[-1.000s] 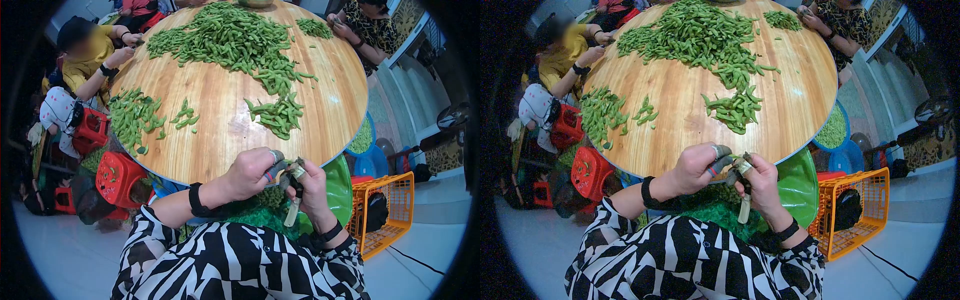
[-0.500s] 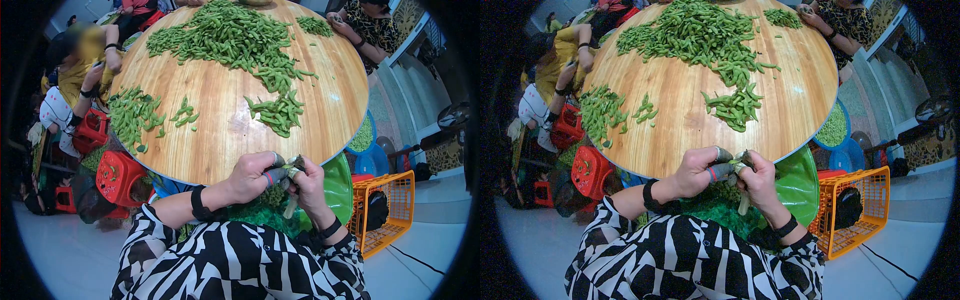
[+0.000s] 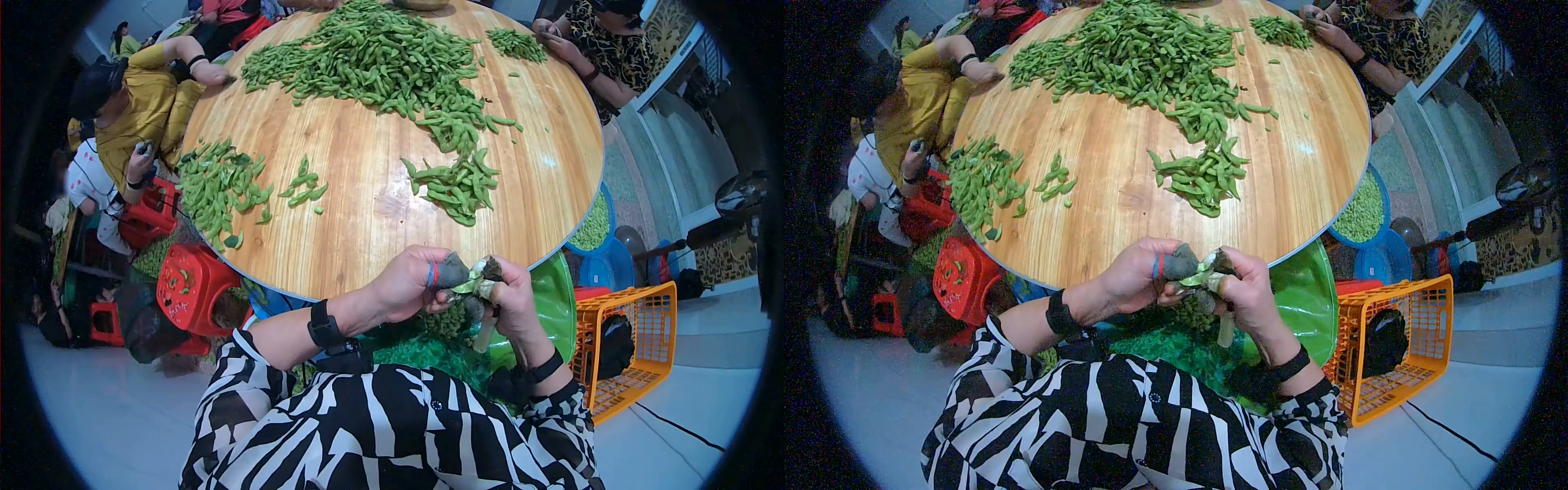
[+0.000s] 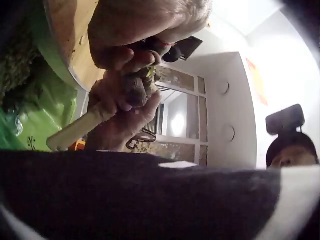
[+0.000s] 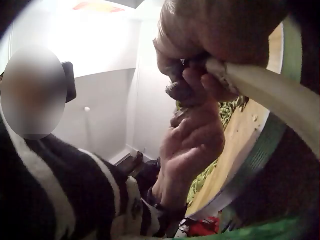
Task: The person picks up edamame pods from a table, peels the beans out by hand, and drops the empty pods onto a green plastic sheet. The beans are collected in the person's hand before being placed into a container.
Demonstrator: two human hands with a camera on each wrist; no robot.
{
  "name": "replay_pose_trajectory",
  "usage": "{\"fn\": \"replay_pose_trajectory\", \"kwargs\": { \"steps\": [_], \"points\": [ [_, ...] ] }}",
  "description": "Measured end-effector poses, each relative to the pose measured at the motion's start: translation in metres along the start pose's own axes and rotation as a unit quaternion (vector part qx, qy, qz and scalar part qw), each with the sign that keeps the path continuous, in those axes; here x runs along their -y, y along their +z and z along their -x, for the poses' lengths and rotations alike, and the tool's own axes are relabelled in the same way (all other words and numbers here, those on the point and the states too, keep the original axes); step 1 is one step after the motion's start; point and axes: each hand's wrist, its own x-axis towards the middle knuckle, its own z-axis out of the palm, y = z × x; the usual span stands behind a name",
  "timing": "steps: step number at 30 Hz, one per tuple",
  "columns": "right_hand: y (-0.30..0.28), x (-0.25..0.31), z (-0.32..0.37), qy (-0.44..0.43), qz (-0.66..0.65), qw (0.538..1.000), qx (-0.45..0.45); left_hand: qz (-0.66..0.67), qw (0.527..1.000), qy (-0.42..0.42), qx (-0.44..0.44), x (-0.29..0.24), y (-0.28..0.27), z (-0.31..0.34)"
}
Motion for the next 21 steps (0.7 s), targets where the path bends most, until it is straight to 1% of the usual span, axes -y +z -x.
{"fn": "replay_pose_trajectory", "kwargs": {
  "steps": [1, 3, 4, 5, 6, 7, 9, 10, 12, 13, 14, 15, 16, 18, 19, 20, 21],
  "points": [
    [-0.006, -0.004, -0.002, 0.003, 0.024, 1.0, -0.011, 0.0, 1.0, 0.0, 0.0, -0.002, 0.001, 0.0],
    [-0.007, -0.005, -0.003, 0.007, 0.049, 0.999, -0.02, -0.158, 0.983, 0.011, -0.096, -0.007, 0.006, -0.001],
    [-0.001, -0.004, -0.002, -0.054, 0.112, 0.989, -0.075, -0.156, 0.983, 0.012, -0.097, -0.007, 0.004, 0.0],
    [0.003, -0.005, -0.001, -0.115, 0.173, 0.969, -0.13, -0.214, 0.97, 0.031, -0.115, -0.006, 0.001, 0.001],
    [0.004, -0.012, -0.001, -0.174, 0.205, 0.95, -0.161, -0.271, 0.952, 0.047, -0.131, -0.005, -0.001, 0.002],
    [0.005, -0.012, 0.001, -0.173, 0.204, 0.95, -0.162, -0.272, 0.952, 0.046, -0.131, -0.003, -0.004, 0.002],
    [0.007, -0.006, 0.006, -0.219, 0.324, 0.91, -0.137, -0.344, 0.926, 0.088, -0.132, -0.001, -0.007, 0.001],
    [0.013, 0.001, 0.006, -0.237, 0.364, 0.892, -0.125, -0.344, 0.926, 0.087, -0.132, 0.0, -0.005, 0.002],
    [0.013, -0.003, 0.004, -0.241, 0.38, 0.885, -0.119, -0.436, 0.878, 0.147, -0.13, 0.001, 0.002, 0.005],
    [0.012, -0.006, 0.002, -0.246, 0.396, 0.878, -0.111, -0.436, 0.878, 0.148, -0.13, -0.002, 0.006, 0.007],
    [0.011, -0.007, 0.002, -0.252, 0.407, 0.871, -0.109, -0.494, 0.844, 0.172, -0.12, -0.005, 0.009, 0.009],
    [0.012, -0.007, 0.002, -0.252, 0.407, 0.872, -0.108, -0.55, 0.805, 0.193, -0.108, -0.006, 0.011, 0.011],
    [0.012, -0.006, 0.002, -0.244, 0.392, 0.881, -0.1, -0.55, 0.805, 0.192, -0.109, -0.006, 0.01, 0.012],
    [0.011, -0.004, 0.003, -0.237, 0.377, 0.89, -0.093, -0.59, 0.778, 0.208, -0.052, -0.009, 0.008, 0.014],
    [0.009, -0.002, 0.004, -0.211, 0.354, 0.908, -0.068, -0.591, 0.778, 0.208, -0.052, -0.01, 0.008, 0.014],
    [0.007, -0.001, 0.004, -0.185, 0.329, 0.925, -0.041, -0.598, 0.773, 0.209, -0.029, -0.01, 0.008, 0.015],
    [0.003, -0.002, 0.004, -0.187, 0.327, 0.925, -0.036, -0.605, 0.768, 0.21, -0.009, -0.011, 0.007, 0.017]
  ]
}}
